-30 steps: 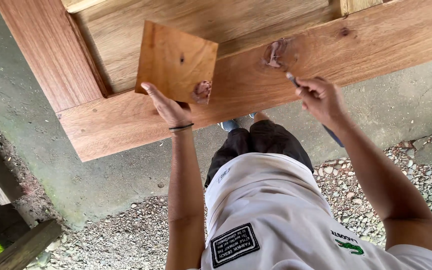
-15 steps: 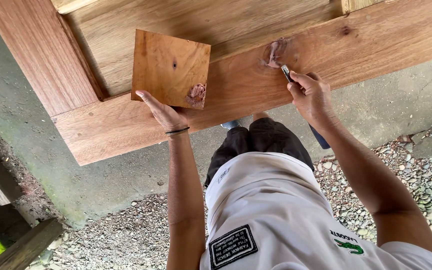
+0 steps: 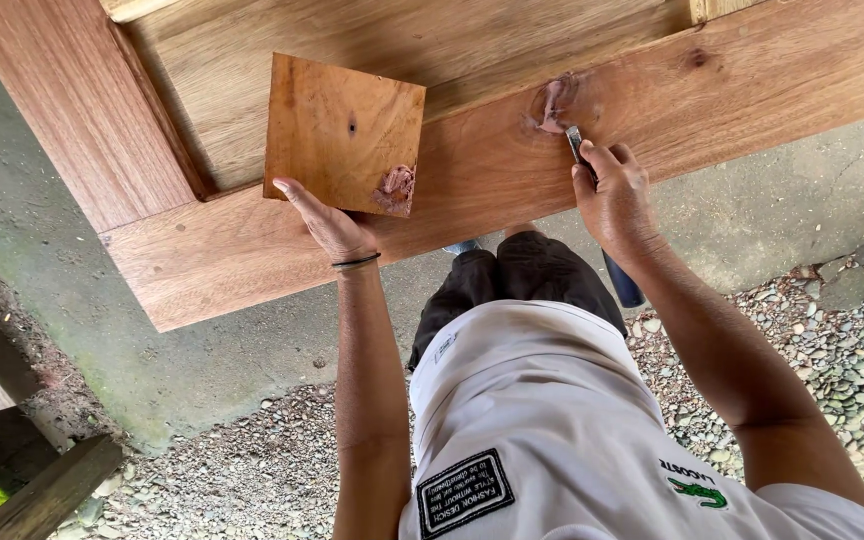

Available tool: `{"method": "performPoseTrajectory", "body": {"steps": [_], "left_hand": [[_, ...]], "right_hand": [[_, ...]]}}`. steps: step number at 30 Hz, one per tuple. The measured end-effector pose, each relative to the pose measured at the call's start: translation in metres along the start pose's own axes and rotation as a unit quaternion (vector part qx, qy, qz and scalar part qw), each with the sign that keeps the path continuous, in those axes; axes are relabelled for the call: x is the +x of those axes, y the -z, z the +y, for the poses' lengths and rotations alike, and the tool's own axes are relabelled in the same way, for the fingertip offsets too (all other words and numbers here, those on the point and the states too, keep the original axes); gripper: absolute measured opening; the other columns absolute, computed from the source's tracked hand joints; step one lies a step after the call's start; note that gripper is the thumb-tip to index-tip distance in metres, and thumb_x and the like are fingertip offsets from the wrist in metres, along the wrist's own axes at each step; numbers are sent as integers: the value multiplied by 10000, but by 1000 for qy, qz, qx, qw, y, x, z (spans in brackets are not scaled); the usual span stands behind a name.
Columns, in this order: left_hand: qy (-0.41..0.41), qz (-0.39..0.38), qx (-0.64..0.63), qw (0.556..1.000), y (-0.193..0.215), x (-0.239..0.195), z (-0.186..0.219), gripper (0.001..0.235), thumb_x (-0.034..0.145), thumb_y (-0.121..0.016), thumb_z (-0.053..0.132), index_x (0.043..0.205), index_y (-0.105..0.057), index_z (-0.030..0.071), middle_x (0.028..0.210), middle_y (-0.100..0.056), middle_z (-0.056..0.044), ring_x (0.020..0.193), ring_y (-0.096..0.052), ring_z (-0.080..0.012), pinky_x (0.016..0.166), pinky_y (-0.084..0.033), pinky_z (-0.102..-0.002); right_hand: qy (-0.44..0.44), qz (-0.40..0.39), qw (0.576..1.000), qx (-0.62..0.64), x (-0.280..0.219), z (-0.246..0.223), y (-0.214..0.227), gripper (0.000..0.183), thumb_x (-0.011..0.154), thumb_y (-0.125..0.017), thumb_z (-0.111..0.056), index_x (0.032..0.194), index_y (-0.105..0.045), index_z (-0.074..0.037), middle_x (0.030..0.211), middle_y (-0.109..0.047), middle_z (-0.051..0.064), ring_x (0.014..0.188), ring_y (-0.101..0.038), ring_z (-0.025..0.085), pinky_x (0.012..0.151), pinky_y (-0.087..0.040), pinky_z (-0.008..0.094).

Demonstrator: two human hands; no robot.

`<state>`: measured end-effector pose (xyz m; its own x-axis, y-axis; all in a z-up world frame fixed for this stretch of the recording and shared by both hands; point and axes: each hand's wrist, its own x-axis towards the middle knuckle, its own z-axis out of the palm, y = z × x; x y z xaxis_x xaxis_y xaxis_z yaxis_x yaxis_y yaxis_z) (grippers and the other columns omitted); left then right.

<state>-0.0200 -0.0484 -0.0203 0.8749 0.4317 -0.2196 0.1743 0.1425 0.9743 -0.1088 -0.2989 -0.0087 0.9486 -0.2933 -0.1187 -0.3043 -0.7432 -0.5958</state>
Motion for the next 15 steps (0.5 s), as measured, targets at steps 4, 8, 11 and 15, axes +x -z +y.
{"method": "performPoseTrajectory", "body": {"steps": [4, 8, 11, 15], "left_hand": [[-3, -4, -5, 1000, -2, -2, 4, 609, 936, -255, 463, 1364, -15, 101, 1407, 89, -118, 1301, 91, -252, 1073, 80, -398], [-12, -8, -5, 1000, -13, -10, 23, 589, 939, -254, 442, 1362, -31, 98, 1410, 70, -123, 1304, 76, -252, 1079, 69, -395], [-9, -8, -7, 1000, -8, -7, 15, 591, 936, -248, 450, 1363, -27, 105, 1411, 76, -120, 1305, 77, -250, 1080, 70, -391], [-7, -11, -6, 1000, 1, -1, 0, 591, 937, -242, 459, 1367, -26, 115, 1413, 73, -111, 1307, 77, -245, 1079, 72, -389]], "right_hand": [[-4, -7, 1000, -26, 1, -6, -4, 215, 815, -574, -28, 1023, -567, 26, 809, -511, 195, 706, -582, 339, 542, -509, 367], [0, -8, 999, -33, 4, -16, -4, 189, 803, -562, -11, 975, -559, 70, 789, -495, 216, 673, -575, 376, 530, -504, 386], [-10, -33, 999, -25, 7, -12, -4, 186, 797, -554, -7, 954, -546, 92, 795, -484, 239, 638, -563, 402, 488, -493, 402], [-99, -113, 987, 56, 10, -44, 20, 181, 810, -500, 4, 962, -522, 100, 830, -473, 236, 474, -521, 192, 340, -470, 256]]}}
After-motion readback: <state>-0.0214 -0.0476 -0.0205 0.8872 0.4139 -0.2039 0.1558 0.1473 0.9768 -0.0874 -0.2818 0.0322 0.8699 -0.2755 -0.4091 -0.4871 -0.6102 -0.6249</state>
